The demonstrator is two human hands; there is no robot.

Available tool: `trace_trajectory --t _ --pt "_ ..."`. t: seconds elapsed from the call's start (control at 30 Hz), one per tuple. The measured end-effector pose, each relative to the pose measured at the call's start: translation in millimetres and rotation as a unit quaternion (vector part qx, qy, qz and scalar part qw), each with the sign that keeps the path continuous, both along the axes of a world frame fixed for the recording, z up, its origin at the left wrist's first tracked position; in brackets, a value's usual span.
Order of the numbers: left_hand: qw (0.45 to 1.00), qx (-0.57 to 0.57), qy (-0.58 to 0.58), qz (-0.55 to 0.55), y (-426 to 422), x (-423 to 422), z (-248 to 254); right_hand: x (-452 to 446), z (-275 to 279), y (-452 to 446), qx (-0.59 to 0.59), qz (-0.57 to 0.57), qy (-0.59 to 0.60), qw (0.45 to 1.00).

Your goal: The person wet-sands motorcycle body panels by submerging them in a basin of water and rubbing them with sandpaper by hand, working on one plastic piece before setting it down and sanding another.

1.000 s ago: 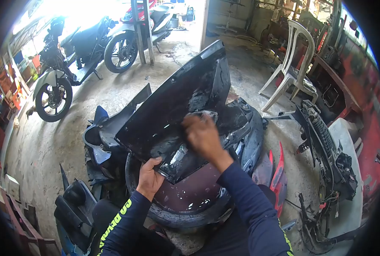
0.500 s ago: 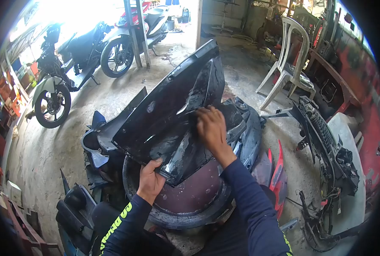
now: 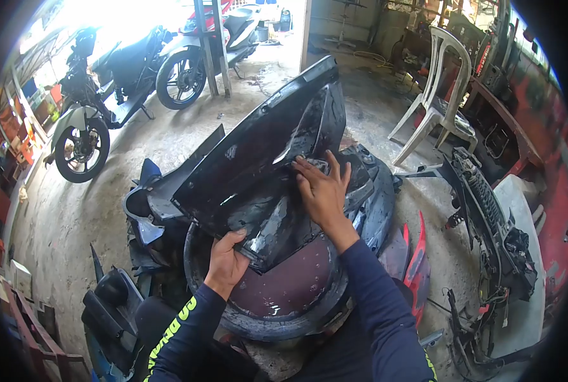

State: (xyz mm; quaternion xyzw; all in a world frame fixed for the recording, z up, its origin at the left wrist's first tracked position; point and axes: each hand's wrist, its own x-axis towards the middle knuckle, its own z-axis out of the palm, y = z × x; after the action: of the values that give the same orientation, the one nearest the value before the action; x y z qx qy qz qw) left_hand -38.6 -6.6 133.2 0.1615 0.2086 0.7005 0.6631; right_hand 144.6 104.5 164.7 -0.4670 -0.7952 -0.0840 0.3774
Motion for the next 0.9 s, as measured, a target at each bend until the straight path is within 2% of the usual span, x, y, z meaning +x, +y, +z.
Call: trace_trajectory --t 0.07,0.1,0.13,0.23,0.33,0.37,0.4,0.5,0.53,0.6,0.63,0.67,0.73,0.77,0.8,0.87,0.9 --pt "1.0 0.007 -0.01 0.002 2 0 -3 -5 -14 -9 -0.006 0.034 -0.049 0.998" --pt "1.0 0.001 0.003 -0.004 1 -3 -3 -19 -16 -31 0.014 0.098 -0.043 0.994" --pt "1.0 -0.005 0.015 -0.01 1 -5 -3 -19 -10 -31 0.015 0.099 -0.043 0.994" --pt "1.0 -0.001 -0.006 -0.004 1 -5 -4 0 2 -5 0.007 -0.002 -0.041 0.999" --pt "1.0 0.008 -0.01 -0.004 5 -1 -6 -13 -14 -17 0.011 0.015 -0.052 0.998" --pt "1.0 0.021 0.014 0.004 6 -3 -11 -27 -18 -42 -0.009 0.084 -0.025 0.996" --pt "1.0 0.022 0.014 0.003 5 -2 -6 -23 -13 -38 -0.008 0.084 -0.025 0.996" --pt "1.0 -0.009 -0.008 0.006 -2 -1 1 -3 5 -6 -0.037 -0.03 -0.002 0.999" --pt "1.0 -0.008 -0.013 -0.001 0 0 -3 -6 0 -13 -0.038 -0.03 -0.002 0.999" --pt "1.0 -0.001 -0.017 -0.01 4 -2 -1 -25 -10 -39 -0.028 0.073 -0.027 0.997" --pt "1.0 0.007 -0.003 -0.007 0 -3 0 -33 -4 -62 -0.072 0.127 -0.002 0.989" --pt "1.0 0.015 0.011 -0.003 -2 -4 0 -27 -4 -52 -0.071 0.127 -0.003 0.989" --pt "1.0 0.004 0.004 -0.007 1 -4 -1 -7 1 -17 -0.075 0.003 -0.047 0.996" --pt "1.0 0.002 -0.011 -0.005 2 -2 -2 -3 11 -10 -0.073 -0.04 -0.023 0.996" --pt "1.0 0.002 -0.026 -0.006 3 -1 -2 -6 5 -19 -0.074 -0.041 -0.024 0.996" --pt "1.0 0.005 -0.005 -0.007 4 -4 0 -21 -13 -47 -0.031 0.111 -0.036 0.993" --pt "1.0 0.004 0.014 -0.005 2 -5 0 -30 -8 -65 -0.078 0.126 -0.02 0.989"
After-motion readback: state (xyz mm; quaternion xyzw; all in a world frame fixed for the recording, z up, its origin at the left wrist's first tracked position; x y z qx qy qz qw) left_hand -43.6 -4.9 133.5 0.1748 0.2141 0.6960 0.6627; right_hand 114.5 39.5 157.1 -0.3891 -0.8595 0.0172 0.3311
